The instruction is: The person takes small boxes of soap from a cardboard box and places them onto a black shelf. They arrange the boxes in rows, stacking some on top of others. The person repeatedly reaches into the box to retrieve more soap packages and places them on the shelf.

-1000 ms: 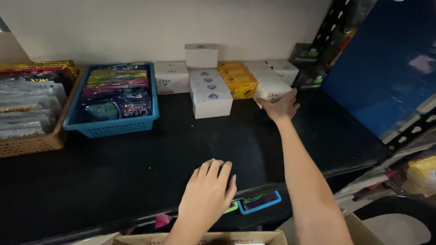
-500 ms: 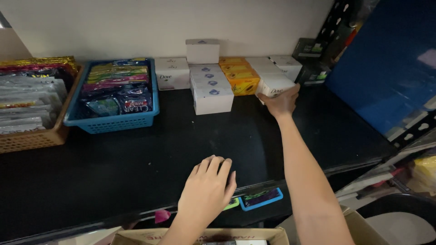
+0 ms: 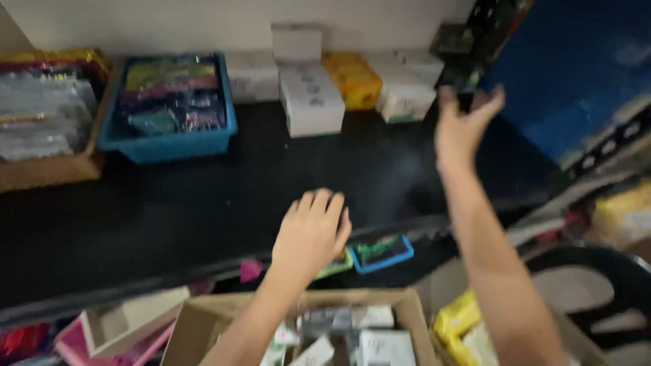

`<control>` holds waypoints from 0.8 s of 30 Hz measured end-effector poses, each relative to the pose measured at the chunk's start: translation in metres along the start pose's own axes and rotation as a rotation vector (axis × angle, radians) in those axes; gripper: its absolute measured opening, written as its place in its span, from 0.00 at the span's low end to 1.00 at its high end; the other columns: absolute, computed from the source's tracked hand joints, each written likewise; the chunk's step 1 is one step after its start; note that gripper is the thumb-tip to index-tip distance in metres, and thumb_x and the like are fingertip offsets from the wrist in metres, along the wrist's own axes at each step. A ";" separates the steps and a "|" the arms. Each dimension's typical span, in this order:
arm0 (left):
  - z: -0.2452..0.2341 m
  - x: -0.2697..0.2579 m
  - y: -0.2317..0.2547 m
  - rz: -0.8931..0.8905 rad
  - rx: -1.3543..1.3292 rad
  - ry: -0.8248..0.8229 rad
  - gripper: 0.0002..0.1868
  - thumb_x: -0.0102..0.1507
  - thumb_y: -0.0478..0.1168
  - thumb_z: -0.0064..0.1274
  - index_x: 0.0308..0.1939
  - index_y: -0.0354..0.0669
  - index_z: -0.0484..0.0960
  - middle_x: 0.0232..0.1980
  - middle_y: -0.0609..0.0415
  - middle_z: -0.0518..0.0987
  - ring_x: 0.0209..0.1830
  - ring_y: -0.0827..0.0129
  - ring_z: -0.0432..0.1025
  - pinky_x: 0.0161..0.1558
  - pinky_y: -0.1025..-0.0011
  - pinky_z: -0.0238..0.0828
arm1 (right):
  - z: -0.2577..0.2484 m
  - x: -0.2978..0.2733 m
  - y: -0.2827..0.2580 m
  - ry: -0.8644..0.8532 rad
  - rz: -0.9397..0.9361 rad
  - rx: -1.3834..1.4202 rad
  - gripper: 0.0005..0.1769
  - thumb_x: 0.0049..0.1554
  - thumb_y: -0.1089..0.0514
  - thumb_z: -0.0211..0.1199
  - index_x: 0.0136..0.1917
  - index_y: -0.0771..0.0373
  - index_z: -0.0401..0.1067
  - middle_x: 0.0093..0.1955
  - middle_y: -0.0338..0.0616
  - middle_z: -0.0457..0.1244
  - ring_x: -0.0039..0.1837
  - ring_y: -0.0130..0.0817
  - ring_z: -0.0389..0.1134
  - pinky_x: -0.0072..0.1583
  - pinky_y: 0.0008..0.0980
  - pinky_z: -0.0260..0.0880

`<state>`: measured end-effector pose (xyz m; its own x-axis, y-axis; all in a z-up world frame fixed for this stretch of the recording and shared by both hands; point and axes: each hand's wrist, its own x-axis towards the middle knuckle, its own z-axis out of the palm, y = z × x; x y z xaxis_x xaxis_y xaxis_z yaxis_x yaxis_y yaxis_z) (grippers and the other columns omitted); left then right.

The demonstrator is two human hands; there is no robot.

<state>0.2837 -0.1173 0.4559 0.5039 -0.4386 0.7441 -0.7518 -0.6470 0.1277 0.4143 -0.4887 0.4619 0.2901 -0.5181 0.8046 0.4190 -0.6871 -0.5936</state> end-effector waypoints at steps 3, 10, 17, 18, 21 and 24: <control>0.001 -0.003 -0.004 0.083 -0.029 0.038 0.11 0.63 0.43 0.56 0.45 0.42 0.80 0.45 0.48 0.77 0.46 0.54 0.73 0.45 0.58 0.72 | -0.093 -0.054 -0.147 -0.301 0.174 0.300 0.25 0.70 0.59 0.62 0.76 0.63 0.59 0.66 0.51 0.65 0.67 0.38 0.66 0.68 0.36 0.69; -0.041 -0.068 0.019 0.229 -0.316 0.153 0.11 0.63 0.35 0.57 0.49 0.42 0.79 0.54 0.51 0.76 0.65 0.52 0.70 0.64 0.55 0.68 | -0.260 -0.223 -0.205 -1.233 0.396 -0.126 0.24 0.57 0.56 0.64 0.66 0.61 0.72 0.53 0.38 0.72 0.56 0.28 0.72 0.59 0.30 0.72; -0.012 -0.201 0.018 -0.011 -0.516 -0.328 0.14 0.62 0.40 0.56 0.53 0.47 0.81 0.53 0.53 0.77 0.58 0.54 0.71 0.52 0.59 0.73 | -0.275 -0.322 -0.184 -1.178 0.542 -0.383 0.30 0.53 0.54 0.68 0.68 0.57 0.69 0.64 0.43 0.67 0.62 0.39 0.69 0.60 0.37 0.68; -0.006 -0.215 0.018 -0.065 -0.520 -0.432 0.16 0.63 0.41 0.55 0.55 0.48 0.80 0.53 0.53 0.77 0.56 0.54 0.72 0.50 0.59 0.74 | -0.268 -0.330 -0.181 -1.138 0.253 -0.426 0.32 0.50 0.53 0.71 0.67 0.58 0.69 0.69 0.46 0.64 0.69 0.40 0.65 0.67 0.35 0.67; -0.007 -0.233 0.023 -0.114 -0.565 -0.602 0.19 0.64 0.45 0.55 0.58 0.48 0.76 0.54 0.51 0.76 0.53 0.52 0.74 0.50 0.57 0.74 | -0.242 -0.322 -0.188 -1.212 -0.180 -0.658 0.53 0.34 0.52 0.76 0.70 0.68 0.63 0.71 0.56 0.57 0.75 0.54 0.53 0.73 0.57 0.44; -0.011 -0.231 0.025 -0.139 -0.604 -0.663 0.20 0.65 0.46 0.53 0.60 0.49 0.74 0.54 0.49 0.75 0.53 0.50 0.74 0.52 0.56 0.74 | -0.233 -0.324 -0.167 -1.470 -0.169 -0.945 0.61 0.34 0.51 0.78 0.76 0.73 0.57 0.76 0.56 0.54 0.79 0.50 0.46 0.76 0.55 0.34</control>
<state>0.1437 -0.0257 0.2947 0.6075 -0.7712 0.1901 -0.6671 -0.3655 0.6491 0.0499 -0.3241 0.2962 0.9909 0.0670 -0.1169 0.0804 -0.9902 0.1141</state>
